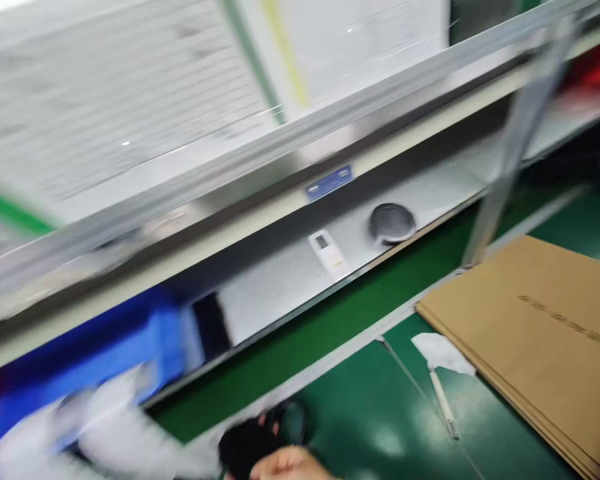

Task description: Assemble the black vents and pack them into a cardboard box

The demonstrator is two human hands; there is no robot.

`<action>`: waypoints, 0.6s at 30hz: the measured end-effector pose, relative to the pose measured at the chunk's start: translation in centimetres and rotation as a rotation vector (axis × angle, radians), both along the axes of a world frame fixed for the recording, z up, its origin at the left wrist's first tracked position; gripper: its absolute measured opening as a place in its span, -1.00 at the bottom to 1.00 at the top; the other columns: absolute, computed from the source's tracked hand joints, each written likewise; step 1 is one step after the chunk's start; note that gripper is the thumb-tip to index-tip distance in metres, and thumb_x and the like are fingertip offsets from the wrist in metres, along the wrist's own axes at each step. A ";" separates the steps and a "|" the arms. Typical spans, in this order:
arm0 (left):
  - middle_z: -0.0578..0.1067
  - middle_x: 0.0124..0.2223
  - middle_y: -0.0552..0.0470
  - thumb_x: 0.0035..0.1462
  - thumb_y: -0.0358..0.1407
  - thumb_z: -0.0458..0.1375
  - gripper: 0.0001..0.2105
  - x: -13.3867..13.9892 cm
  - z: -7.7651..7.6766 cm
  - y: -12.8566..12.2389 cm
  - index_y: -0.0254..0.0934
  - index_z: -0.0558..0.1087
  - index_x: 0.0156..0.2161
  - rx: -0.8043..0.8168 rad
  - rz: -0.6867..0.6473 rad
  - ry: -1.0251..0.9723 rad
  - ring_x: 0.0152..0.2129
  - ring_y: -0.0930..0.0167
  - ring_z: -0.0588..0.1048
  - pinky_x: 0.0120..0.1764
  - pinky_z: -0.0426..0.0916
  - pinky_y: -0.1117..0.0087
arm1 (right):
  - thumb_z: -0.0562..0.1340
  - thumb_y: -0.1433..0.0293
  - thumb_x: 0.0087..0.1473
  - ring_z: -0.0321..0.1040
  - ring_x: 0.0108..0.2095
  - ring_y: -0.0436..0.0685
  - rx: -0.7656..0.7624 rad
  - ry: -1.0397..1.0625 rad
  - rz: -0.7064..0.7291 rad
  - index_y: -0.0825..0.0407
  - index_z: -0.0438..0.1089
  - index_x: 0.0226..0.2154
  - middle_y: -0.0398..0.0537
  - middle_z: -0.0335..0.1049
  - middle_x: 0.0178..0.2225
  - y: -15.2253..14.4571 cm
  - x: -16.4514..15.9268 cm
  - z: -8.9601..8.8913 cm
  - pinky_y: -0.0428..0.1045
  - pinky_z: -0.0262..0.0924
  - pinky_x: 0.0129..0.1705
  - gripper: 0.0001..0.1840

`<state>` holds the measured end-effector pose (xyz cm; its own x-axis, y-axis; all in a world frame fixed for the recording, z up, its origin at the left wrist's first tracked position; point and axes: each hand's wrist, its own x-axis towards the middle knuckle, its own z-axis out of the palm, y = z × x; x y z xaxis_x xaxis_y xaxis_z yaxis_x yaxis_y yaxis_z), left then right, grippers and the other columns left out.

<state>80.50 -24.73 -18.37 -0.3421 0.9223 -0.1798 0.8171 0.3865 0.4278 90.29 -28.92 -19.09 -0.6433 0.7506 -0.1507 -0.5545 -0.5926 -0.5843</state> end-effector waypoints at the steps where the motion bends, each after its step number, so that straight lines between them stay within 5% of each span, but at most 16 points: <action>1: 0.41 0.20 0.08 0.12 0.11 0.11 -0.54 -1.0 1.2 -3.2 0.14 0.41 0.11 0.006 0.086 -0.094 0.05 0.20 0.41 -0.09 0.43 0.17 | 0.51 0.08 -0.29 0.51 -0.32 0.14 -0.042 0.057 0.057 -0.01 0.53 -0.30 -0.07 0.51 -0.36 -2.5 -0.1 1.6 0.10 0.42 -0.19 -0.51; 3: 0.46 0.15 0.05 0.14 0.24 -0.18 -0.37 -2.2 3.5 -8.5 0.08 0.34 0.19 0.041 0.243 -0.410 0.01 0.18 0.45 -0.07 0.43 0.09 | 0.49 0.13 -0.17 0.49 -0.26 0.08 -0.095 0.133 0.189 0.03 0.49 -0.16 -0.02 0.50 -0.26 -6.2 0.7 4.4 0.08 0.39 -0.10 -0.48; 6: 0.45 0.14 -0.18 0.05 0.31 -0.23 -0.16 -3.4 6.0 -12.6 -0.21 0.30 0.24 0.149 0.274 -1.452 0.09 0.03 0.39 0.01 0.34 -0.08 | 0.32 0.07 0.08 0.46 -0.39 0.10 0.235 -0.075 0.527 0.05 0.48 -0.07 0.04 0.50 -0.34 -7.3 2.9 7.2 0.00 0.40 -0.39 -0.53; 8: 0.43 0.15 -0.27 0.03 0.28 -0.11 -0.16 -4.0 6.8 -14.0 -0.32 0.31 0.21 0.122 0.138 -1.891 0.11 -0.01 0.37 -0.01 0.36 -0.04 | 0.22 0.04 0.17 0.41 -0.40 0.10 0.582 -0.342 0.359 0.03 0.54 -0.17 0.04 0.46 -0.37 -6.4 4.0 8.0 -0.03 0.36 -0.46 -0.57; 10: 0.39 0.18 -0.30 0.06 0.26 -0.07 -0.19 -4.3 6.9 -15.3 -0.33 0.30 0.21 0.033 0.018 -2.079 0.10 -0.04 0.37 -0.12 0.42 0.02 | 0.16 0.06 0.22 0.38 -0.21 0.17 0.889 -0.575 0.002 -0.04 0.57 -0.18 0.08 0.42 -0.24 -5.5 4.8 8.3 0.04 0.41 -0.27 -0.60; 12: 0.33 0.23 -0.30 0.07 0.29 -0.08 -0.18 -4.5 6.6 -16.7 -0.27 0.24 0.25 -0.049 -0.041 -2.150 0.08 -0.10 0.38 -0.23 0.45 0.05 | 0.13 0.09 0.24 0.26 0.00 0.24 1.111 -0.723 -0.205 -0.12 0.56 -0.14 0.08 0.32 -0.07 -5.2 5.2 8.1 0.18 0.36 -0.01 -0.64; 18: 0.39 0.17 -0.34 0.08 0.34 -0.15 -0.15 -5.0 5.1 -18.8 -0.26 0.19 0.27 -0.205 -0.029 -2.235 -0.04 -0.12 0.47 -0.35 0.49 0.03 | 0.05 0.17 0.30 -0.01 0.21 0.33 1.435 -0.926 -0.161 -0.27 0.47 0.03 0.02 0.11 0.19 -6.3 4.0 7.1 0.38 0.13 0.19 -0.64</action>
